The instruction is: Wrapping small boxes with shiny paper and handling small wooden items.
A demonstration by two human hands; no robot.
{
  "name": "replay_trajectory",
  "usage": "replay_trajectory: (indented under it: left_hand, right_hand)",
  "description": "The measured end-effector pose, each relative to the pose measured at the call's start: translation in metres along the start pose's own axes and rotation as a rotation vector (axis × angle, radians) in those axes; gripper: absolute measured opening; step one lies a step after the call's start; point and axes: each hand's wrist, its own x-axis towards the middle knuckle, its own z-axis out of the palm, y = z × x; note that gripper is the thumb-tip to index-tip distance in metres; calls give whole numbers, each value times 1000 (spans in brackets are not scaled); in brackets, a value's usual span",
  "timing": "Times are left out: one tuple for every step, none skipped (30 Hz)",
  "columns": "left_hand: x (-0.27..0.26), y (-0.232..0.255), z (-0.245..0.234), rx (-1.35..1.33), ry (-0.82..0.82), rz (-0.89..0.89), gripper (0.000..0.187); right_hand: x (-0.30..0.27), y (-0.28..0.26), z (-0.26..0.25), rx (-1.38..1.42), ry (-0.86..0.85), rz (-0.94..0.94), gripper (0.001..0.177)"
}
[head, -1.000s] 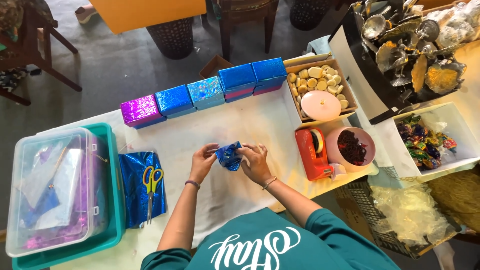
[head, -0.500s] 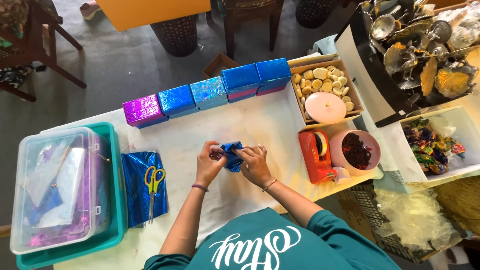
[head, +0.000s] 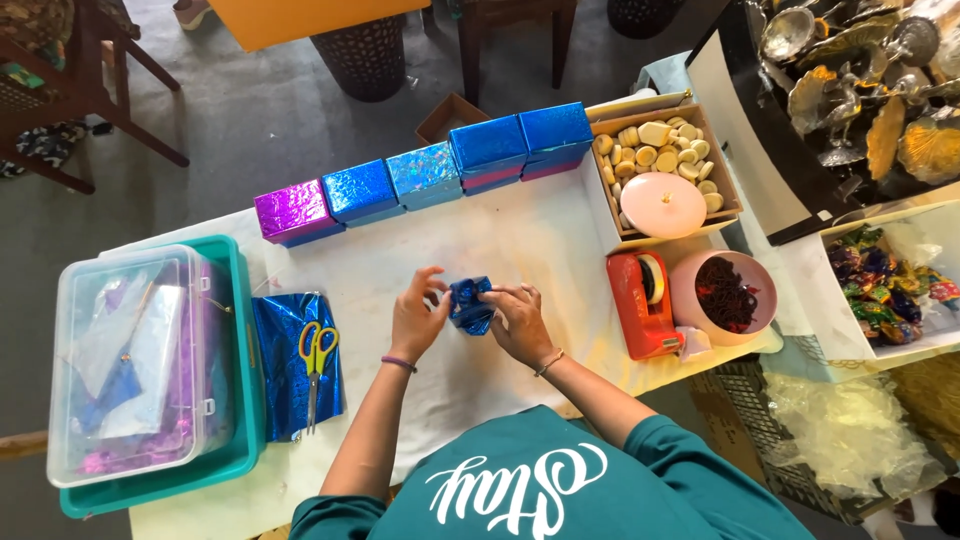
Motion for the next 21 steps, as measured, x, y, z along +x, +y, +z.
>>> replay_trajectory:
  left_hand:
    - [4,-5,-1,4,-2,1,44]
    - [8,-10,-2,2,23,29,51]
    - [12,-15,-3,0,47,56,58]
    - [15,-27,-1,4,44,57,58]
    - [18,-40,1,-8,-40,78,53]
    - [21,-53,3,-20,-124,98,48]
    - [24,-53,5,-18,-126,99,48]
    - [26,-53,7,-20,-135,76,39]
    - [27,-53,9,-23,-144,51,31]
    - [29,-55,12,-22,-145,51,31]
    - [31,-58,16,3,-140,27,24]
    - [34,-60,20,29,-135,3,19]
    - [33,-55,20,29,-135,4,19]
    - [32,-50,20,64,-113,33,16]
    - [32,-45,21,99,-91,62,15]
    - [29,-42,21,99,-91,62,15]
    - [27,-38,20,88,-77,52,13]
    - [25,-35,20,78,-63,41,13]
    - [24,-31,19,79,-64,41,13]
    - [23,-27,18,71,-55,42,14]
    - [21,-22,17,62,-47,42,16]
  right_hand:
    - [1,0,-1,3,3,1,40]
    - [1,0,-1,5,0,-11,40]
    - [1,0,-2,6,-4,-22,41]
    - [2,-2,-3,9,-1,-20,41]
    - [2,-3,-4,-1,-11,-30,39]
    - [3,-4,-5,-12,-21,-41,38]
    - [3,-5,-5,-10,-19,-39,38]
    - [4,-7,-6,-17,-21,-49,40]
    - [4,-8,-7,-25,-25,-58,42]
    - [5,-10,-8,-24,-24,-57,42]
    - [6,-12,-10,-29,-28,-60,44]
    - [7,-13,-11,-34,-32,-62,46]
    - [7,-14,-12,-34,-32,-62,46]
    - [8,-15,-12,-49,-43,-76,46]
    - [8,-16,-13,-65,-54,-90,46]
    - [8,-15,-13,-65,-54,-90,46]
    - [8,-15,-13,-79,-78,-85,46]
    - [8,-15,-13,-94,-102,-80,47]
    - [7,-15,-13,-93,-102,-79,47]
    - [7,-16,-12,-120,-109,-88,49]
    - [6,-16,-12,-147,-116,-95,51]
